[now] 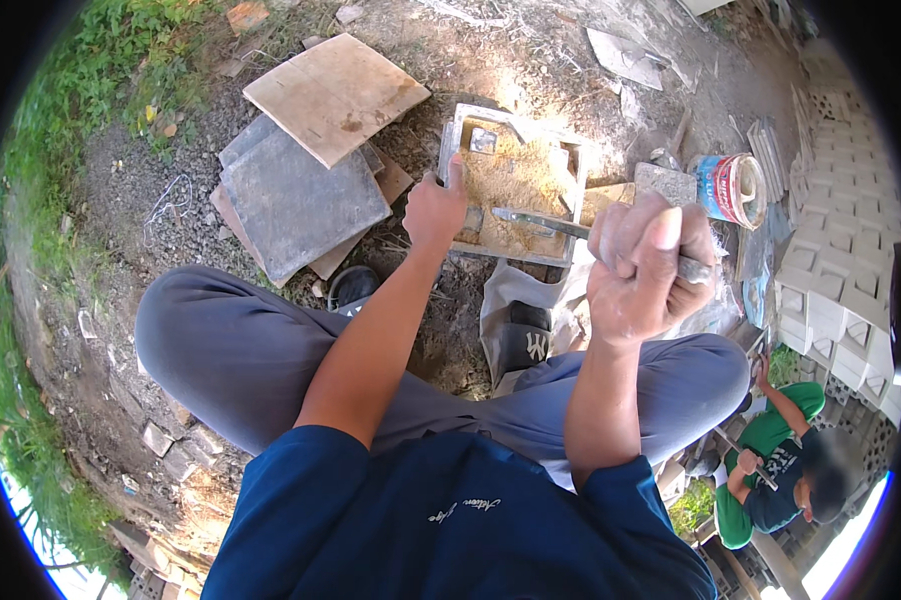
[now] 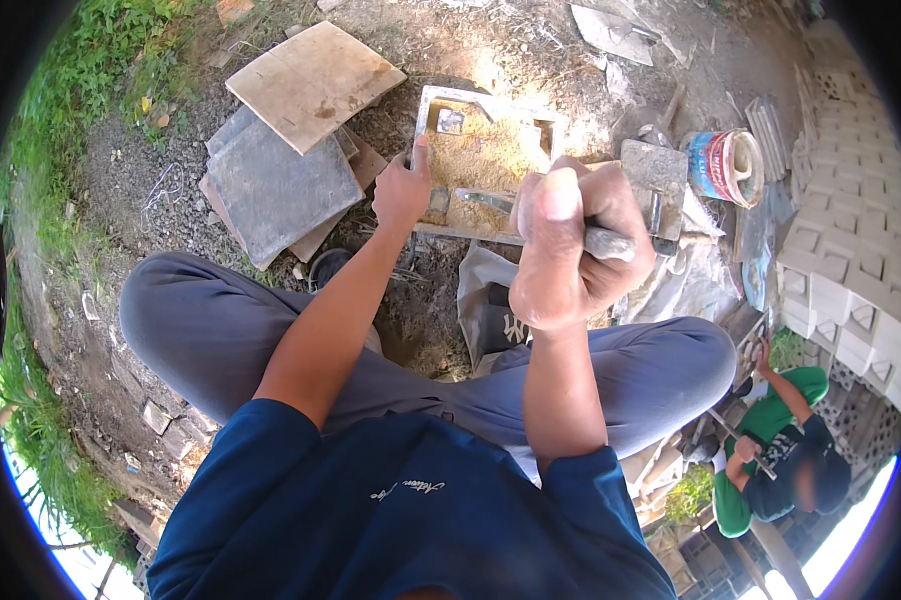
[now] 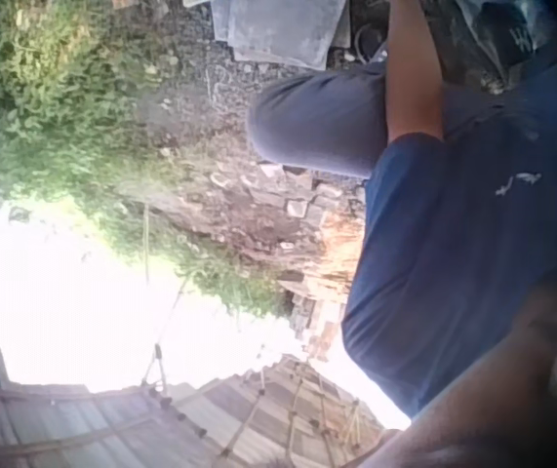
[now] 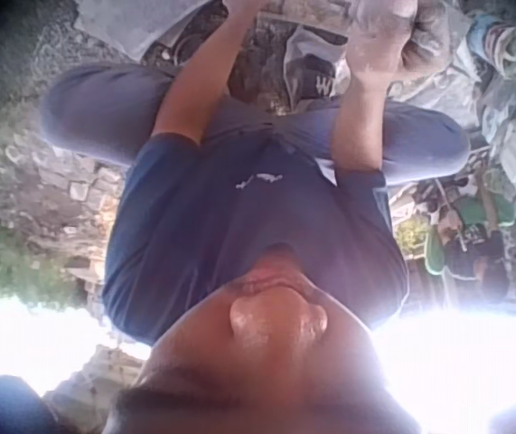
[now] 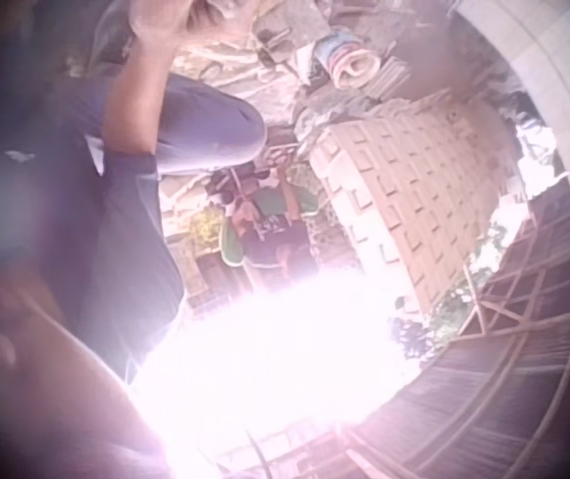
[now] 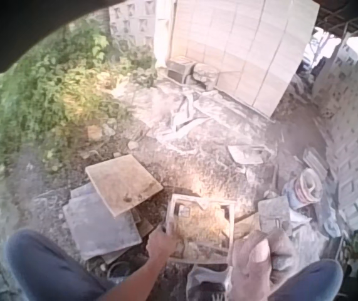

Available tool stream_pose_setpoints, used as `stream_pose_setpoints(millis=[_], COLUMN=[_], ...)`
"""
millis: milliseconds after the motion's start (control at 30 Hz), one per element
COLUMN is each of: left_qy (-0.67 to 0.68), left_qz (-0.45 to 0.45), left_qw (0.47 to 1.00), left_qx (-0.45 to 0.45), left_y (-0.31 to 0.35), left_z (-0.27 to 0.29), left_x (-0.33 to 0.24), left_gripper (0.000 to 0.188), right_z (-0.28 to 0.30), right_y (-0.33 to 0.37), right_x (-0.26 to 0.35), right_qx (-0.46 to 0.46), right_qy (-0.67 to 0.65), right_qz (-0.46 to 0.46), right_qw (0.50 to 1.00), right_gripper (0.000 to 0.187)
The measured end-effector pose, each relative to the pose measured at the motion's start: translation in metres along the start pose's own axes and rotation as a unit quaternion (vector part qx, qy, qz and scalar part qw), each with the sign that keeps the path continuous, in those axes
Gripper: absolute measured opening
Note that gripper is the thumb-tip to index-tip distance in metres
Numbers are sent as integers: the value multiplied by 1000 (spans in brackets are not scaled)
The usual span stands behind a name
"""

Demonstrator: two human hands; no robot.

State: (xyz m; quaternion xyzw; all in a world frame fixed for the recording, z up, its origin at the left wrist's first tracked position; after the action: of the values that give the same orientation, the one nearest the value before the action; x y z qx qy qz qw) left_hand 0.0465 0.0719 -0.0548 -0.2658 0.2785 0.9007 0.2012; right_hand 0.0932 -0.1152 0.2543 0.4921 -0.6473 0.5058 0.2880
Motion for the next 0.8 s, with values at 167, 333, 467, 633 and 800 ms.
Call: stream_pose_setpoints(millis=[167,333,467,633,800], left_qy=[-7,-17,-16,-14,-10], left_qz=[-4,17,19,8,10], left_qw=[1000,1000,1000,1000,1000], left_qx=[-9,12,6,6,-6], left_y=[1,-1,-3,-2,-6], left_z=[-2,-5,-7,-4,-7], left_x=[-2,2,4,2,4], left_gripper=[80,82,83,84,83], right_z=[-7,-1,-6,-13,-15], right_y=[4,7,9,18,15], right_x=[23,9,7,-27,-45], right_qx=[119,116,101,134,99], right_qy=[-94,-123,-122,-49,17], right_qz=[3,-6,-10,-18,12], right_qw=[988,985,987,990,995], right_gripper=[35,27,28,35,36])
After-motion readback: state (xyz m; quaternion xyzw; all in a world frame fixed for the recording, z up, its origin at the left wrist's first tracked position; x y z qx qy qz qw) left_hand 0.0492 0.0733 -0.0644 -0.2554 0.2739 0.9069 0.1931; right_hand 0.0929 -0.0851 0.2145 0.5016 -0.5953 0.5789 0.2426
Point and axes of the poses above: each hand's wrist, its own y-axis away from the middle knuckle, its own z-axis out of the back of the hand, x = y × z, the point moved 10 cm from there along -y, towards the middle knuckle, and after that the axes turned 8 degrees about -x, right-handed, at the moved point
